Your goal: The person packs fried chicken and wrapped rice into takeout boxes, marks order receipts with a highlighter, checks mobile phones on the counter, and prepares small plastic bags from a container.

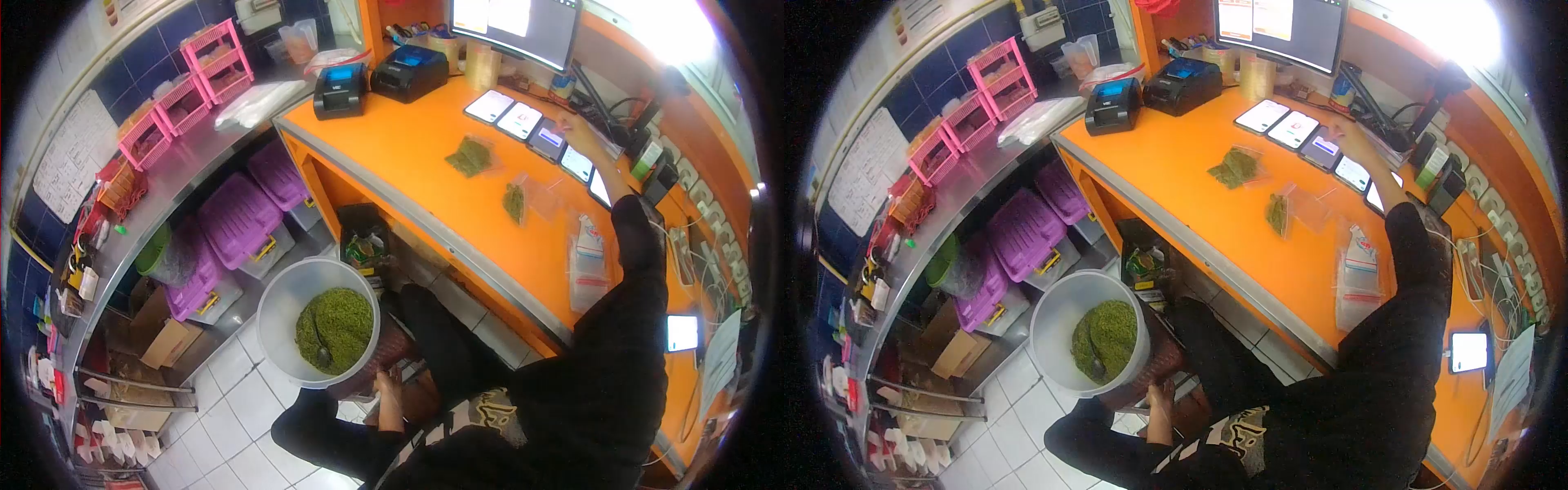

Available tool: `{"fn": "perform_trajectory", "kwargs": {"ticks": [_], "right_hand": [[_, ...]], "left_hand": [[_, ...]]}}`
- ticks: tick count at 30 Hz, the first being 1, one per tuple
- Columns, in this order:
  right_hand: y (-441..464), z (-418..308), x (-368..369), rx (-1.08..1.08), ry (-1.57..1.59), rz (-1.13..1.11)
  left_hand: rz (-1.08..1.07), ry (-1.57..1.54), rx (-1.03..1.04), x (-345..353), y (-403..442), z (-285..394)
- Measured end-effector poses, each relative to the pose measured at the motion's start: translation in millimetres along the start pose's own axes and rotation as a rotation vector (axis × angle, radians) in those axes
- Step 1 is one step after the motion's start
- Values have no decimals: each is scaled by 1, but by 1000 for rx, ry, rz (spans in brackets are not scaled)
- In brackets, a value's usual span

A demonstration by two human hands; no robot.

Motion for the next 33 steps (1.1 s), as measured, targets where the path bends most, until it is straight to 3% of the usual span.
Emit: {"fn": "perform_trajectory", "kwargs": {"ticks": [1, 2, 4, 7, 8, 10, 15, 17, 19, 21, 24, 27, 29, 31, 33], "right_hand": [[-4, 3, 0, 44, -33, -3], [-9, 10, 0, 90, -67, -6], [-10, 27, 6, 103, -137, -13], [-13, 26, 7, 125, -145, -16], [-14, 20, 6, 137, -85, -11], [-14, 26, 9, 79, -55, 5], [-10, 32, 11, -2, -215, 55], [-13, 10, 10, 62, -82, 50], [-19, -39, 13, 99, -231, 8], [-28, -91, 37, -164, -146, -268], [-54, -124, 57, -215, -115, -337], [-61, -132, 67, -314, -396, -372], [-59, -123, 69, 234, -162, -604], [-55, -103, 73, 187, -106, -569], [-55, -103, 77, 141, -41, -542]], "left_hand": [[5, 3, -2, -12, 12, -3], [-208, 483, 224, -7, 17, 13], [-428, 964, 444, 6, 16, 16], [-270, 1006, 262, 11, 5, 15], [-201, 618, 146, 5, 9, 10], [-138, 219, 32, 4, 12, -1], [-224, -189, -92, 5, 22, -24], [-214, -208, -204, 14, 9, -35], [-200, -223, -317, 22, -7, -48], [-351, -111, -313, 36, -18, -55], [-403, -69, -356, 46, -22, -64], [-499, 150, -256, 66, -43, -57], [-465, 112, -249, 68, -43, -60], [-419, 74, -245, 64, -45, -63], [-507, 88, -199, 71, -51, -56]]}}
Point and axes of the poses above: each hand's wrist, its own y-axis towards the middle knuckle, its own x-axis out of the palm, z = x × y, the point moved 7 cm from there along y, towards the middle knuckle, and after that the axes turned 10 degrees about -z, right-handed, at the moved point
